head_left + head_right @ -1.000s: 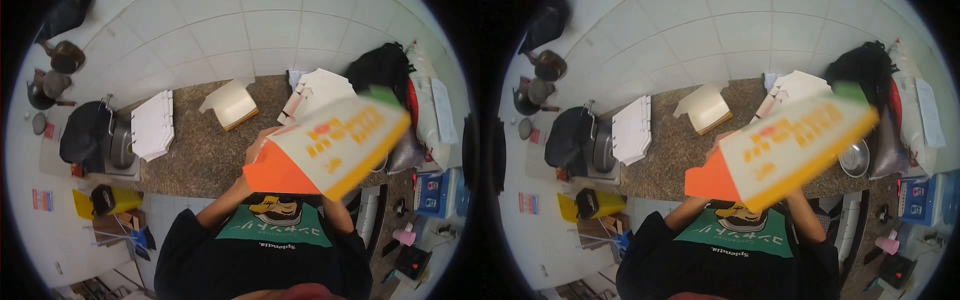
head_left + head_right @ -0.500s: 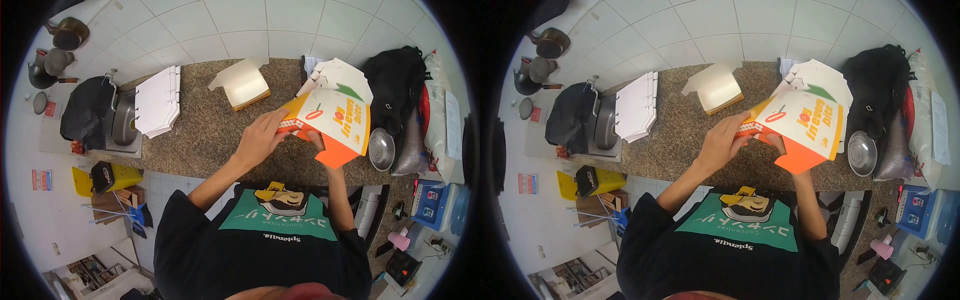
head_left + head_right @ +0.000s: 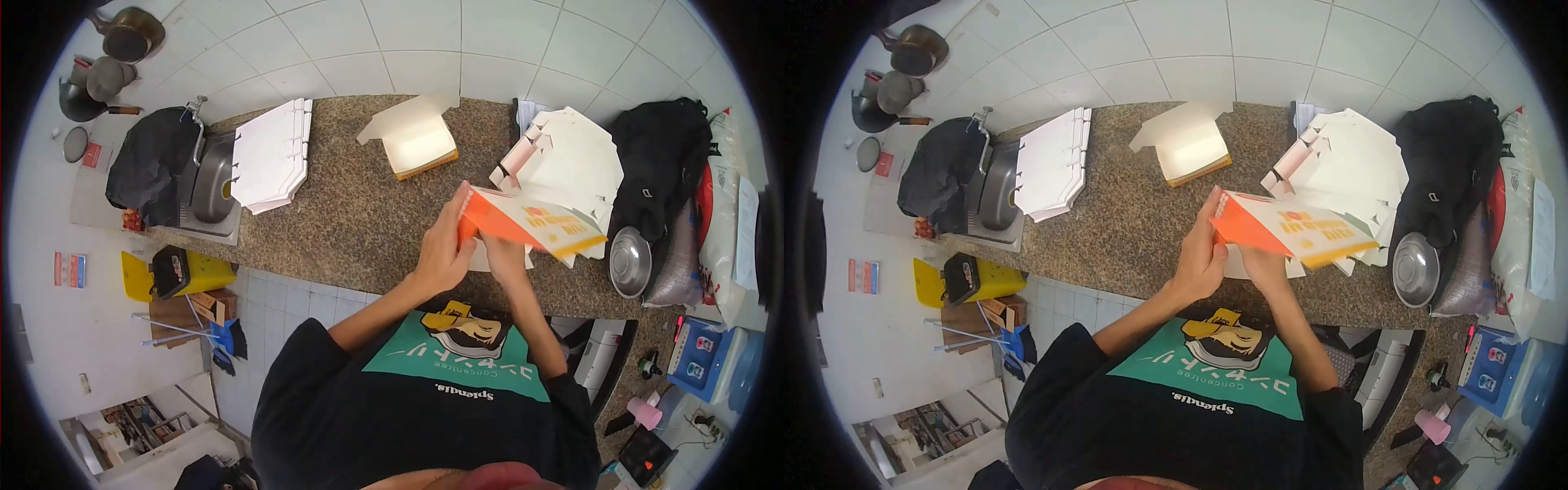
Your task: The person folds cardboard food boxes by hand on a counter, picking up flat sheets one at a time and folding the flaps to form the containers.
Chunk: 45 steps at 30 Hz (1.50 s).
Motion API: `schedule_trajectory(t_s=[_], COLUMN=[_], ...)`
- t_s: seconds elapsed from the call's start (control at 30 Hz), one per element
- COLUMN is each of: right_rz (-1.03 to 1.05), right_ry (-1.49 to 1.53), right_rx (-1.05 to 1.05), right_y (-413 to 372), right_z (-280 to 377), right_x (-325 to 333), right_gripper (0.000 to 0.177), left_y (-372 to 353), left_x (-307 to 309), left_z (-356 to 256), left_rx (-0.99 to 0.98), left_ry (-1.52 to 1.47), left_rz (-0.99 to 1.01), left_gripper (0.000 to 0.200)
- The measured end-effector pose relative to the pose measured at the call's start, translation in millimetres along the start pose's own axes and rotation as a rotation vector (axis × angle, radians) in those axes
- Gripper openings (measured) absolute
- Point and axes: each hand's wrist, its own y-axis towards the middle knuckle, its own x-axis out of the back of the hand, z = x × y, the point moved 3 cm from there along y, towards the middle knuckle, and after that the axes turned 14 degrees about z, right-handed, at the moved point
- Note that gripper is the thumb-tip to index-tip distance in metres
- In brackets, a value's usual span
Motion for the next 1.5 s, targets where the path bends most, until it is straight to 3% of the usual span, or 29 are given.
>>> schedule_trajectory(t_s=[0.03, 0.07, 0.1, 0.17, 0.23, 0.3, 0.33, 0.37, 0.47, 0.5, 0.57, 0.6, 0.63, 0.7, 0.73, 0.8, 0.83, 0.9, 0.93, 0.97, 1.03, 1.1, 1.23, 1.27, 1.3, 1.37, 1.43, 1.47, 1.5], right_rz=[0.091, 0.174, 0.178, 0.665, 0.647, 0.756, 0.851, 0.938, 0.767, 0.729, 0.733, 0.723, 0.724, 0.817, 0.895, 0.980, 1.059, 1.116, 1.246, 1.372, 1.274, 1.155, 1.026, 0.791, 0.544, 0.421, 0.324, 0.506, 0.482], right_ry=[0.299, -0.079, -0.086, -0.356, -0.659, -0.887, -0.844, -0.808, -1.096, -1.123, -0.937, -0.748, -0.750, -0.625, -0.603, -0.609, -0.608, -0.636, -0.769, -0.898, -0.958, -1.032, -1.175, -1.176, -1.163, -1.025, -0.317, -0.365, -0.372], right_rx=[-0.101, -0.038, -0.033, -0.090, -0.059, 0.156, 0.123, 0.082, 0.228, 0.313, 0.303, 0.270, 0.276, 0.083, 0.004, -0.008, -0.023, -0.024, -0.043, -0.064, -0.035, 0.000, 0.043, 0.318, 0.580, 0.514, 0.140, 0.148, 0.147], right_y=[3.0, 1.8, 2.7, 9.0, 0.0, -7.5, -12.3, -18.6, -36.2, -38.9, -41.4, -39.4, -37.8, -41.4, -40.8, -41.4, -41.6, -38.1, -35.4, -32.9, -14.8, -10.9, -12.7, -16.7, -24.8, -43.0, -47.3, -50.5, -51.5], right_z=[-6.7, -11.9, 7.3, 80.6, 110.1, 155.5, 152.2, 149.2, 133.6, 128.4, 117.9, 115.8, 115.2, 111.7, 111.8, 107.3, 101.4, 87.4, 82.7, 80.1, 108.0, 117.3, 99.7, 110.5, 119.9, 80.2, 55.2, 34.3, 36.7], right_x=[-0.9, 13.0, 28.9, 44.7, 76.7, 85.3, 86.2, 87.9, 66.7, 63.9, 58.5, 55.6, 49.1, 40.2, 40.5, 45.8, 47.8, 46.5, 38.9, 31.2, 6.4, 8.6, 53.2, 52.7, 56.2, 60.3, 51.4, 44.1, 39.7], right_gripper=[0.033, 0.031, 0.031, 0.029, 0.045, 0.069, 0.076, 0.084, 0.031, 0.021, 0.018, 0.017, 0.017, 0.017, 0.018, 0.016, 0.014, 0.017, 0.019, 0.021, 0.021, 0.022, 0.019, 0.019, 0.020, 0.025, 0.028, 0.029, 0.029], left_y=[-1.9, -5.5, -7.1, -8.9, -14.7, -26.6, -48.9, -54.7, -70.1, -70.7, -62.3, -45.1, -40.7, -32.2, -35.8, -51.2, -53.8, -60.0, -55.0, -52.3, -43.0, -42.1, -75.6, -87.5, -91.4, -92.6, -83.0, -82.1, -81.2], left_x=[-0.8, -5.1, -9.4, -6.6, 11.3, 18.5, 13.5, 23.6, 23.3, 19.1, 20.1, 34.0, 31.5, 24.7, 23.3, 18.9, 22.4, 21.0, 24.4, 17.2, -5.7, -8.5, 10.6, 9.3, 9.5, 9.6, 6.7, 2.2, -1.3], left_z=[7.2, 24.8, 40.1, 60.6, 64.8, 61.7, 108.1, 106.9, 106.3, 115.7, 134.5, 86.0, 56.7, 9.7, 12.8, 18.6, 18.7, 14.2, 7.8, 6.8, 8.8, 14.4, 48.3, 59.0, 58.2, 57.0, 46.4, 44.9, 44.5], left_rx=[-0.003, 0.090, 0.183, 0.250, 0.318, 0.783, 0.806, 0.786, 0.922, 0.913, 0.760, 0.624, 0.215, -0.068, -0.073, -0.036, -0.039, 0.022, 0.364, 0.368, 0.403, 0.367, 0.642, 0.768, 0.762, 0.750, 0.708, 0.746, 0.785], left_ry=[-0.002, -0.064, -0.123, -0.316, -0.489, -1.176, -1.307, -1.306, -1.280, -1.283, -0.185, -0.080, -0.172, -0.662, -0.660, -0.689, -0.679, -0.899, -0.859, -0.865, -0.390, -0.436, -0.793, -0.955, -0.948, -1.060, -1.023, -1.032, -1.038], left_rz=[0.004, 0.025, 0.038, 0.023, -0.053, 0.035, 0.282, 0.232, 0.501, 0.481, 0.796, 0.636, 0.308, 0.457, 0.453, 0.768, 0.770, 0.919, 0.956, 0.967, 1.056, 1.242, 1.010, 0.884, 0.919, 0.853, 0.879, 0.891, 0.898], left_gripper=[0.060, 0.058, 0.056, 0.056, 0.056, 0.065, 0.067, 0.067, 0.068, 0.068, 0.067, 0.061, 0.051, 0.040, 0.040, 0.041, 0.041, 0.037, 0.036, 0.036, 0.030, 0.029, 0.031, 0.035, 0.035, 0.037, 0.035, 0.033, 0.031])
